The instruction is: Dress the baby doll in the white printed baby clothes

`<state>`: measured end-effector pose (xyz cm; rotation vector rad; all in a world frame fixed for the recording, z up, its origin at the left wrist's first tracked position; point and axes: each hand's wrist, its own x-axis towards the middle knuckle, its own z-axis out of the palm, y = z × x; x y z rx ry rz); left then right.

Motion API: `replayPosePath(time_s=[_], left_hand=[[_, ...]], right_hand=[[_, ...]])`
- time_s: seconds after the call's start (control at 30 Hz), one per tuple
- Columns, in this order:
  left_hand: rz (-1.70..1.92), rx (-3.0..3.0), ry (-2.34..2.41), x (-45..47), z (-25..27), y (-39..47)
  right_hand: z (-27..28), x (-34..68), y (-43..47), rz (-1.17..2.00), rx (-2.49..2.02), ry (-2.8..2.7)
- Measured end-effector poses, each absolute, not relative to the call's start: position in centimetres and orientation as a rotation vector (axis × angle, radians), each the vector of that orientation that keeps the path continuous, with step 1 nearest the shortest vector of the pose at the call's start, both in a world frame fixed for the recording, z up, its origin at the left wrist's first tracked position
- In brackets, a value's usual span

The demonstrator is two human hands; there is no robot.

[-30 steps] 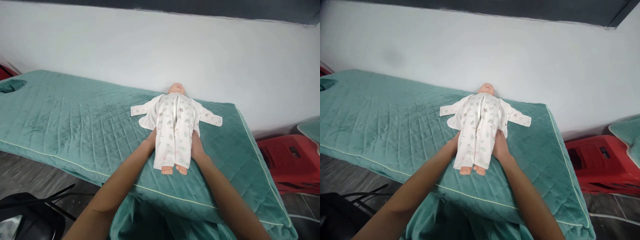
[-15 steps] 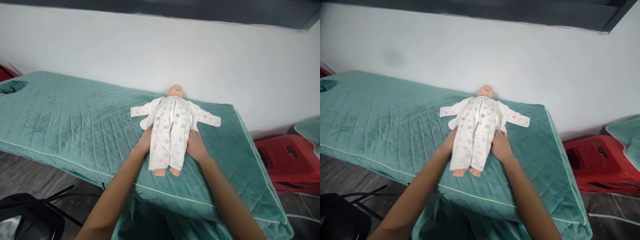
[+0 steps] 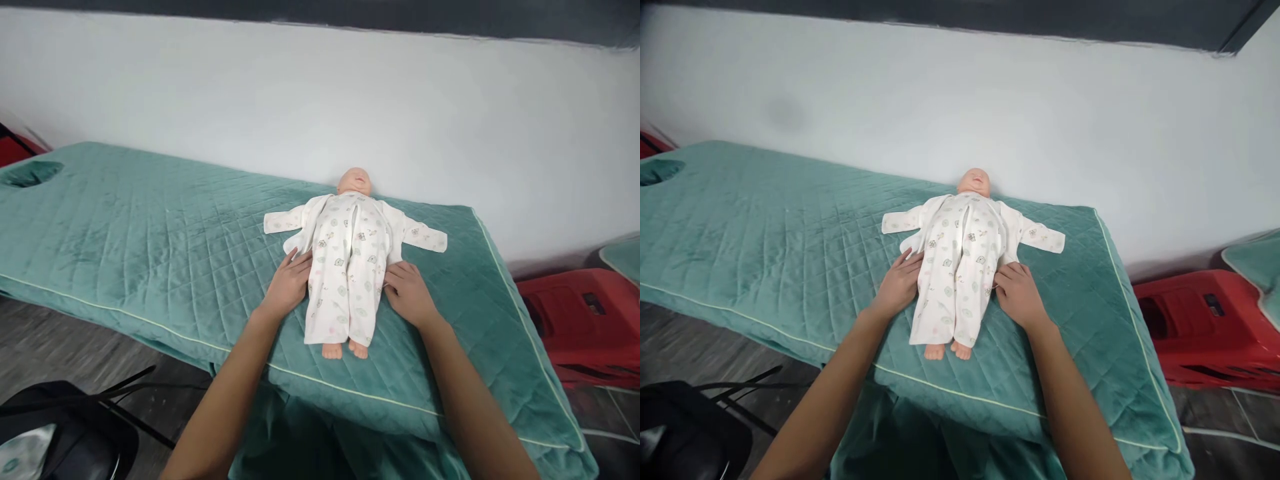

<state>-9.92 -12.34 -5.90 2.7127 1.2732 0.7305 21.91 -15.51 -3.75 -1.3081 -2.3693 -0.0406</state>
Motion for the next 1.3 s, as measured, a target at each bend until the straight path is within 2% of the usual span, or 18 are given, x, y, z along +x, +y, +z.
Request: replayPosePath(time_s=[0.23, 0.43, 0.77, 0.87, 1.0, 1.13, 1.23, 1.3], left_hand=[[0.838, 2.591, 1.47, -9.9, -6.2, -11.5], [0.935, 2.53, 1.594, -9.8, -6.0, -11.4], [0.932, 2.43, 1.795, -10.2, -5.6, -12.8], [0.986, 2.317, 1.783, -10.4, -6.0, -12.3], [1.182, 1.948, 1.902, -10.6, -6.4, -10.9], [1.166, 1.821, 2.181, -10.1, -6.5, -10.0], [1.068, 1.83, 2.274, -9.9, -6.2, -9.5], [1.024, 1.783, 2.316, -10.2, -6.0, -9.1]], right_hand=[[-4.4, 22.3, -16.0, 0.067, -1.345, -2.27], [-5.0, 21.8, -16.0, 0.033, -1.35, -2.308], [-4.5, 21.3, -17.1, 0.094, -1.4, -2.265], [-4.5, 21.6, -17.0, 0.27, -1.357, -2.171], [-4.8, 22.2, -16.7, 0.529, -1.468, -1.781], [-5.6, 23.0, -16.0, 0.295, -1.678, -1.487], [-5.9, 23.6, -15.6, 0.075, -1.867, -1.485], [-5.9, 23.8, -15.4, 0.052, -1.975, -1.518]])
